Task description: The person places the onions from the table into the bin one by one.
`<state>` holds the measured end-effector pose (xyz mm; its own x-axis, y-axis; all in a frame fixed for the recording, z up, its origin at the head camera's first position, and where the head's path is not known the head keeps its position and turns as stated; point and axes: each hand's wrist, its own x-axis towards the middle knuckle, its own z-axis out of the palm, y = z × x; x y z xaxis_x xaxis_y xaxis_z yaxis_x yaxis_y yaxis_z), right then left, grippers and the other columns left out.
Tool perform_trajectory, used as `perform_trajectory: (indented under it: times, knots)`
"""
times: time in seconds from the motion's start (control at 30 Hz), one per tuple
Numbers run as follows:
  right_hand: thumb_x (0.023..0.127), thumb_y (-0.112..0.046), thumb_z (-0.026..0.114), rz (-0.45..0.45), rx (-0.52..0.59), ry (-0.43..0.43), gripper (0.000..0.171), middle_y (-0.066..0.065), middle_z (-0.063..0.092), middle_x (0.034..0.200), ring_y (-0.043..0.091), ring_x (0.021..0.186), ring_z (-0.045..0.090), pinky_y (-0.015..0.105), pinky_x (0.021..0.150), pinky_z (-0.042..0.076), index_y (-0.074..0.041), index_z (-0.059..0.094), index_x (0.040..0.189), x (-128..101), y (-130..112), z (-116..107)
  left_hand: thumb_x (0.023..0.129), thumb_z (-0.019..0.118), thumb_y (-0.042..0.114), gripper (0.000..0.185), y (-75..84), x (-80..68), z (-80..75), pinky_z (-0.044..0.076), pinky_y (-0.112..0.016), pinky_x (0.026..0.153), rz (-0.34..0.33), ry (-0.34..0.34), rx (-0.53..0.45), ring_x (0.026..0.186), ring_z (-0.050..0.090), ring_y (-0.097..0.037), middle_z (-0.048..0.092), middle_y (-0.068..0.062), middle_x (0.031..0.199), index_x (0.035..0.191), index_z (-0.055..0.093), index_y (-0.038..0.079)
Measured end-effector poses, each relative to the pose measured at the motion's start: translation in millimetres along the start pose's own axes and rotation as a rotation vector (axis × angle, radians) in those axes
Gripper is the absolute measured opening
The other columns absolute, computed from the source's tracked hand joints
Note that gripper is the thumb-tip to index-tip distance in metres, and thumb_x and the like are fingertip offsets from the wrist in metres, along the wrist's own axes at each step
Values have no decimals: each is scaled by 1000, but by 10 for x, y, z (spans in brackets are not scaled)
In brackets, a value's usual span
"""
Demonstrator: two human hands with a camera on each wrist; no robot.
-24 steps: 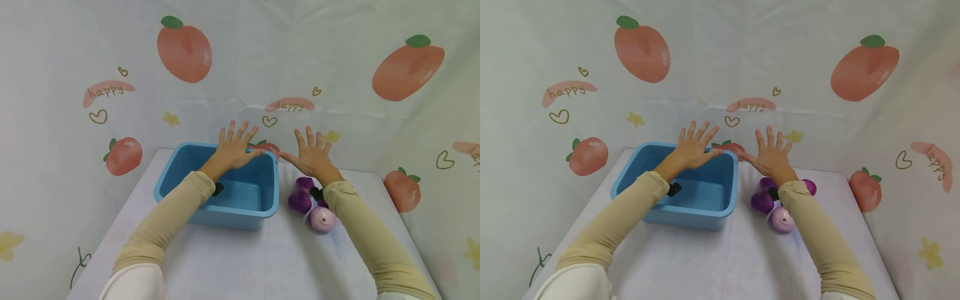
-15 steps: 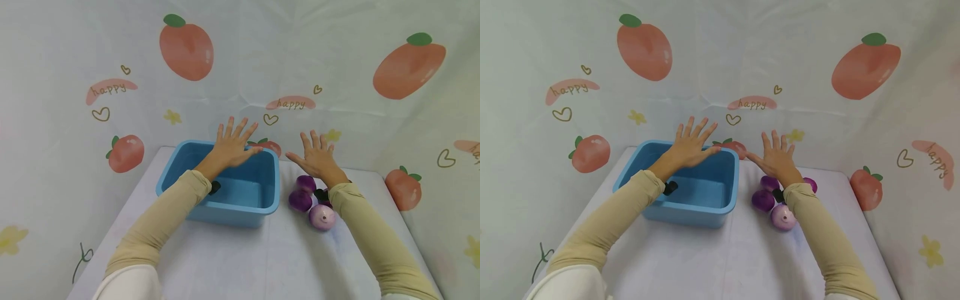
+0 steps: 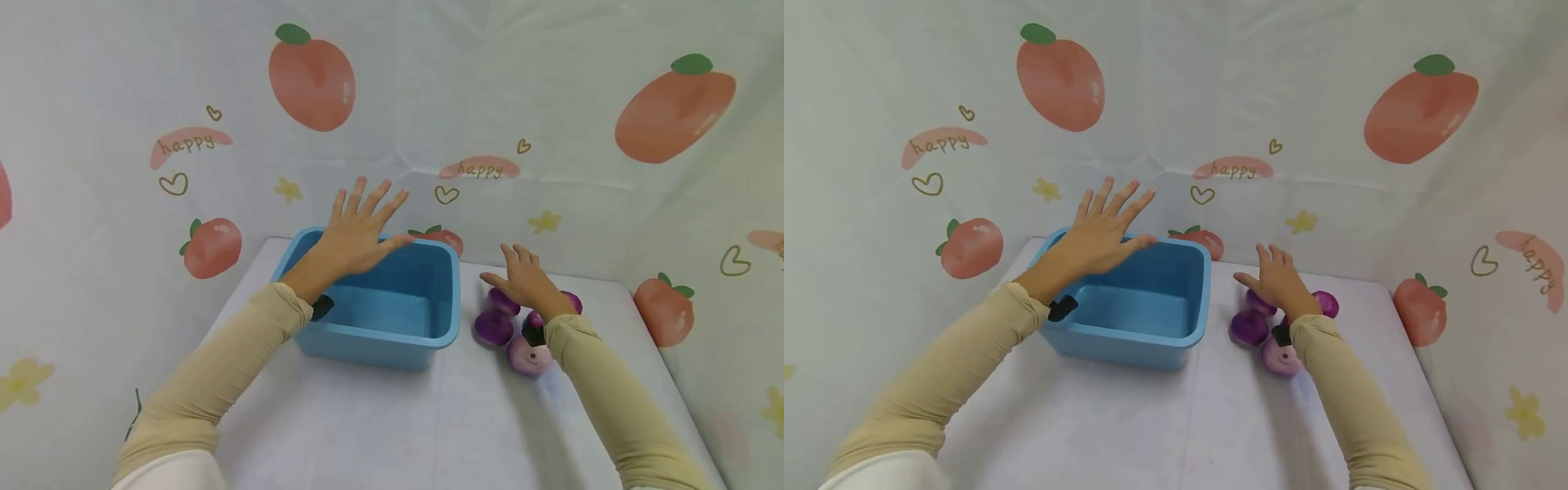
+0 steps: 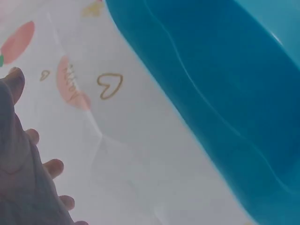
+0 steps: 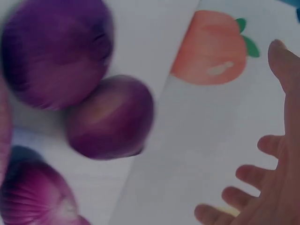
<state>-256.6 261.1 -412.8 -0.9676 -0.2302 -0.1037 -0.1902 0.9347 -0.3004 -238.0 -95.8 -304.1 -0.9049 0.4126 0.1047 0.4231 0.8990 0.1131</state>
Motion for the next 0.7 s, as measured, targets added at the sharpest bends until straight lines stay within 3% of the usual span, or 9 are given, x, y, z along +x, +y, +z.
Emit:
perform_trajectory:
  times: [0.37, 0.5, 0.7]
  knots:
    - [99, -60, 52, 59, 0, -24, 95, 43, 34, 151, 64, 136, 29, 71, 114, 31, 12, 23, 155, -64, 297, 205, 100, 46, 61, 77, -522, -294, -150, 9, -67, 125, 73, 138, -10, 161, -3, -36, 8, -1, 174, 164, 8, 39]
    - [99, -55, 55, 31, -3, -22, 90, 44, 41, 147, 64, 134, 33, 70, 114, 30, 14, 32, 151, -58, 403, 256, 101, 52, 53, 75, -751, -413, -131, 14, -71, 122, 80, 146, -43, 161, 1, -36, 14, -3, 173, 164, 16, 36]
    - [100, -55, 54, -16, -33, -62, 86, 38, 58, 134, 60, 130, 44, 67, 115, 28, 18, 40, 145, -50, 512, 295, 102, 50, 50, 72, -1045, -588, -58, 16, -74, 119, 24, 125, -62, 160, 7, -40, 17, -7, 173, 164, 20, 33]
